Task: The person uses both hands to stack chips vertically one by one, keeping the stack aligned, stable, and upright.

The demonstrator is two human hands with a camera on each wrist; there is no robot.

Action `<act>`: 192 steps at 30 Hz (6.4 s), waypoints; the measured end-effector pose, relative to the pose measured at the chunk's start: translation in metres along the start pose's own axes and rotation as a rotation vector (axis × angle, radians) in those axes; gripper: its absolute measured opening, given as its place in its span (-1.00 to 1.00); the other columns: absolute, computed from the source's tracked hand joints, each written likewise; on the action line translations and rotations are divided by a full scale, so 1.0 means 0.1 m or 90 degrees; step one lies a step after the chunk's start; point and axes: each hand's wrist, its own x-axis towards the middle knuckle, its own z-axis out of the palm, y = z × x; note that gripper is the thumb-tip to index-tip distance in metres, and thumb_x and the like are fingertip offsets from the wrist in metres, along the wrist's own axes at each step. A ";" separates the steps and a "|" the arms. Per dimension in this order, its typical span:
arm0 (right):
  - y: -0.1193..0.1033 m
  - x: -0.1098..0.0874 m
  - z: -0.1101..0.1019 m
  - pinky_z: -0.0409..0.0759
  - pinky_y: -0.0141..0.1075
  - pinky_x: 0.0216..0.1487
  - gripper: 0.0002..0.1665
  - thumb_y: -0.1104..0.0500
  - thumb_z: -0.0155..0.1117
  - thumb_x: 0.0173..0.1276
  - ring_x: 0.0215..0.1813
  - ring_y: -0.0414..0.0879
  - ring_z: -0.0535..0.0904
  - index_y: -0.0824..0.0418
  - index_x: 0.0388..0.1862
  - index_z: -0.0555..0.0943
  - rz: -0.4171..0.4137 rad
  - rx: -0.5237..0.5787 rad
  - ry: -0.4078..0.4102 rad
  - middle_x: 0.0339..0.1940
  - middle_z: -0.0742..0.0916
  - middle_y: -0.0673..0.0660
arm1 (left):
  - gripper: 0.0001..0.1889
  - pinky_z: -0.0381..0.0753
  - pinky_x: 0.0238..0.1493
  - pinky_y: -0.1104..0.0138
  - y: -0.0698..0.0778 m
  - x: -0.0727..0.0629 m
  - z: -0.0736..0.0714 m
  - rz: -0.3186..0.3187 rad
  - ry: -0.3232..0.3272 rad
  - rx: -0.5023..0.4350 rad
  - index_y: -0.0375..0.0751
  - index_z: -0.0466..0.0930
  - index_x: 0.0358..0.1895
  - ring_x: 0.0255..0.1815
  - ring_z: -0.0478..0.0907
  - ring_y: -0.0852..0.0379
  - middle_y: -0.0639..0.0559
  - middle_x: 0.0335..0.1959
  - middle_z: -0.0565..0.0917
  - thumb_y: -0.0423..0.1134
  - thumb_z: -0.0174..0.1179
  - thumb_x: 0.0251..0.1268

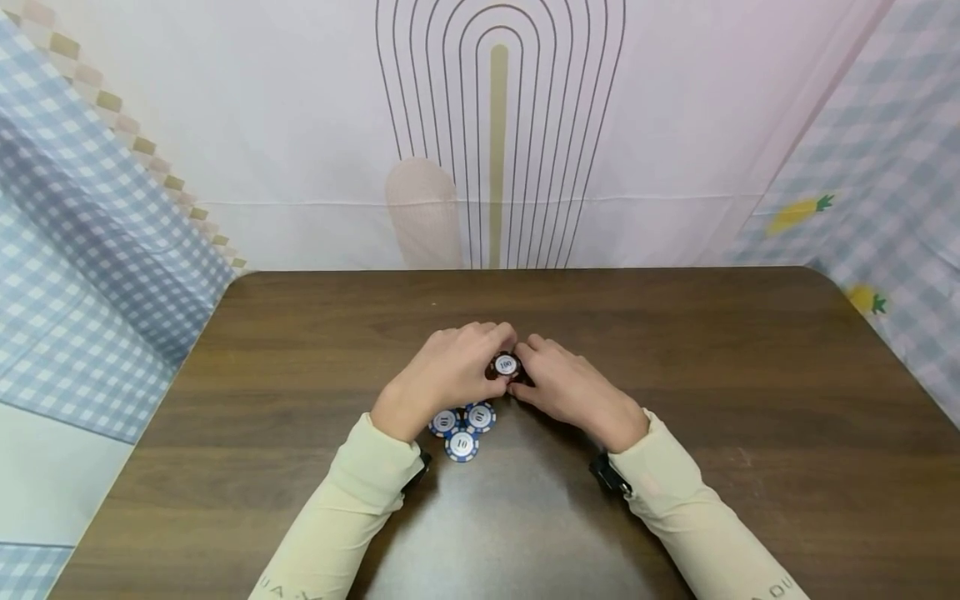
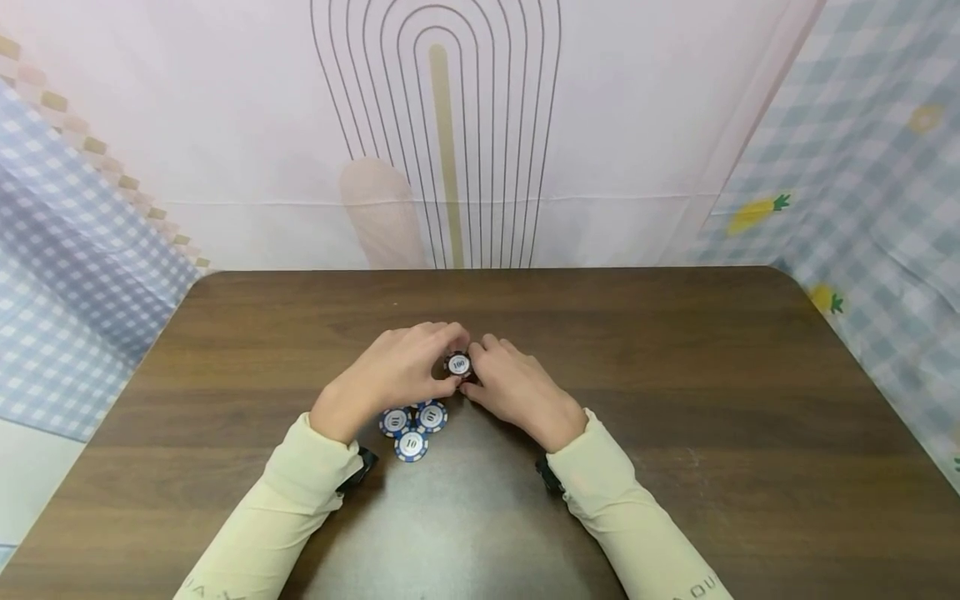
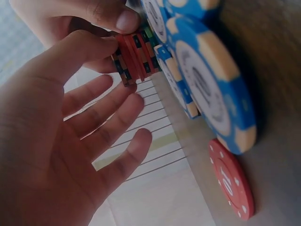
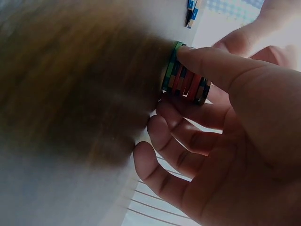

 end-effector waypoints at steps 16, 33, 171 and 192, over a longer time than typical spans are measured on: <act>0.00 -0.01 -0.01 0.66 0.01 -0.06 -0.52 0.03 0.39 0.51 -0.06 0.05 0.58 0.35 0.16 0.54 0.008 0.014 0.005 -0.08 0.62 0.19 | -0.66 0.71 -0.21 0.11 -0.03 0.01 -0.03 0.034 -0.025 -0.004 -0.05 0.55 0.15 -0.27 0.66 0.13 0.14 -0.10 0.73 -0.13 0.38 0.40; 0.00 0.00 0.00 0.68 0.03 -0.05 -0.55 0.00 0.39 0.52 0.01 0.05 0.62 0.29 0.15 0.57 0.003 -0.005 0.006 -0.01 0.65 0.18 | -0.59 0.66 0.18 0.01 -0.25 -0.21 -0.43 -0.077 -0.089 -0.058 -0.06 0.62 0.30 0.17 0.68 0.03 0.04 0.22 0.70 -0.09 0.34 0.47; 0.01 -0.03 0.01 0.70 0.02 -0.08 -0.60 0.01 0.38 0.52 -0.03 0.04 0.62 0.26 0.12 0.59 -0.002 0.001 0.014 -0.05 0.64 0.15 | -0.64 0.58 -0.03 0.13 -0.28 -0.31 -0.45 -0.252 -0.299 -0.088 -0.05 0.65 -0.01 -0.12 0.55 0.02 0.02 -0.09 0.64 -0.38 0.53 0.17; 0.02 -0.07 0.06 0.69 -0.03 -0.11 -0.63 0.04 0.38 0.52 -0.06 0.03 0.61 0.27 0.09 0.59 -0.001 -0.003 0.009 -0.08 0.64 0.15 | -0.71 0.47 -0.35 0.30 -0.26 -0.27 -0.26 -0.226 -0.299 -0.083 -0.15 0.57 -0.28 -0.36 0.50 0.10 0.04 -0.38 0.57 -0.39 0.55 0.06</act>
